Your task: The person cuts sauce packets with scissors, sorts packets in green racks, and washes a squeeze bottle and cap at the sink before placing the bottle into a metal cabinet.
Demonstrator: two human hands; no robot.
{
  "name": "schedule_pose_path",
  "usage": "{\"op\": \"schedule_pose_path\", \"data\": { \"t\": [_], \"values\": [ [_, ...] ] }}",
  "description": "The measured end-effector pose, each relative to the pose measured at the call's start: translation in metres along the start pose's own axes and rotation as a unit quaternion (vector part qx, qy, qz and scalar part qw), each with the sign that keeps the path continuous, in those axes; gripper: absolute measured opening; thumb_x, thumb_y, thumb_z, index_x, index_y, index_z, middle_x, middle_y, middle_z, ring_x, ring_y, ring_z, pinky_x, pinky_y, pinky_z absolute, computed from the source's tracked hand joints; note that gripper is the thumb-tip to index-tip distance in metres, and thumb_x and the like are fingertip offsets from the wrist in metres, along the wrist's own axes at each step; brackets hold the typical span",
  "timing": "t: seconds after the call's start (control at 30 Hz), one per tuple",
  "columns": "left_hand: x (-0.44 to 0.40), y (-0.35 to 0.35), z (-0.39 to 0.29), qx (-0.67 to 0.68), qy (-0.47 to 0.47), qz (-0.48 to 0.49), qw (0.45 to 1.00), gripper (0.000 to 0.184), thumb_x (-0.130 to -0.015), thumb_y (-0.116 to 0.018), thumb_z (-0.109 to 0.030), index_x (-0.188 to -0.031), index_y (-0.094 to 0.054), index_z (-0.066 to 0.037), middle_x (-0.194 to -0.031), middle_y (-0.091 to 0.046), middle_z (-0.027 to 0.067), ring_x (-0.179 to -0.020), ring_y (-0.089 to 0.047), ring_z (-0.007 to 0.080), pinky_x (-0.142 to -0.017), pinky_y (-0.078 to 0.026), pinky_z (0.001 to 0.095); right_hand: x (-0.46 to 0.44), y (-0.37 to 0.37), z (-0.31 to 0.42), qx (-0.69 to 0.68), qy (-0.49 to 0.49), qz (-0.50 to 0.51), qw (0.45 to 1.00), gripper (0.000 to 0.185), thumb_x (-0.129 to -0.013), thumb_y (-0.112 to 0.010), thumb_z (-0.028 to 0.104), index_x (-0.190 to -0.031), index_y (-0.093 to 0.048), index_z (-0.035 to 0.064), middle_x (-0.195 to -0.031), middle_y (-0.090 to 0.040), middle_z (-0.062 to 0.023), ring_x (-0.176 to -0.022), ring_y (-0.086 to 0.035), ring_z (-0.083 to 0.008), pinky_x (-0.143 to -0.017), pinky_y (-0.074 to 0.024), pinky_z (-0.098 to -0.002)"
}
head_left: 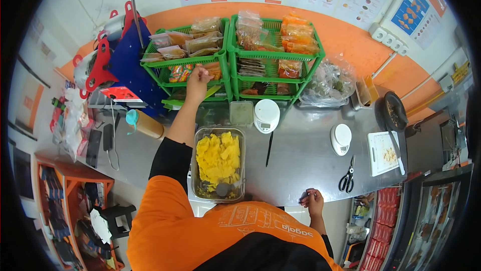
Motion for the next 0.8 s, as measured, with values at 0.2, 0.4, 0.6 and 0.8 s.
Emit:
{"op": "schedule_pose_path", "data": {
  "t": [0.2,0.4,0.6,0.8],
  "values": [
    [0.018,-0.005,-0.073,-0.514,-0.046,-0.017,0.856,0.040,-0.085,-0.064,-0.020,-0.118,-0.051,-0.001,-0.126,-0.053,0.0230,-0.123,-0.052,0.0416,-0.098,-0.044,0.0535,-0.002,0.000,-0.002,0.000,-0.005,0.008,1.000,0.018,-0.105,-0.048,0.020,-0.108,-0.057,0.0052,-0.066,-0.065,-0.0087,-0.050,-0.062,-0.0147,-0.044,-0.0454,-0.0231],
    [0.003,-0.029,-0.050,-0.521,-0.133,0.081,0.839,0.064,-0.078,-0.065,-0.021,-0.136,-0.043,-0.004,-0.148,-0.037,0.0246,-0.134,-0.037,0.0503,-0.114,-0.030,0.0573,0.000,0.000,0.002,0.000,-0.001,0.002,1.000,0.018,-0.105,-0.046,0.018,-0.105,-0.058,0.0049,-0.066,-0.066,-0.0094,-0.049,-0.062,-0.0149,-0.043,-0.0449,-0.0236],
    [0.007,-0.045,-0.072,-0.458,-0.088,0.206,0.860,0.064,-0.079,-0.066,-0.018,-0.138,-0.044,-0.004,-0.137,-0.050,0.0221,-0.133,-0.042,0.0423,-0.114,-0.031,0.0557,0.000,0.000,0.002,-0.002,0.014,-0.002,1.000,0.018,-0.105,-0.047,0.019,-0.104,-0.058,0.0048,-0.065,-0.066,-0.0090,-0.048,-0.062,-0.0147,-0.043,-0.0452,-0.0232],
    [0.028,-0.039,-0.087,-0.416,-0.200,0.171,0.870,0.064,-0.079,-0.069,-0.012,-0.137,-0.044,-0.004,-0.138,-0.048,0.0209,-0.130,-0.044,0.0410,-0.108,-0.036,0.0542,-0.003,0.002,-0.002,-0.001,0.010,0.010,1.000,0.019,-0.105,-0.047,0.021,-0.104,-0.058,0.0053,-0.066,-0.066,-0.0098,-0.049,-0.063,-0.0159,-0.044,-0.0469,-0.0244]
  ]
}}
Point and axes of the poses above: each hand's wrist, its own x-axis away from the middle knuckle, its own y-axis out of the back of the hand, z = x × y, the point moved 9 cm from there along -x, towards the middle knuckle
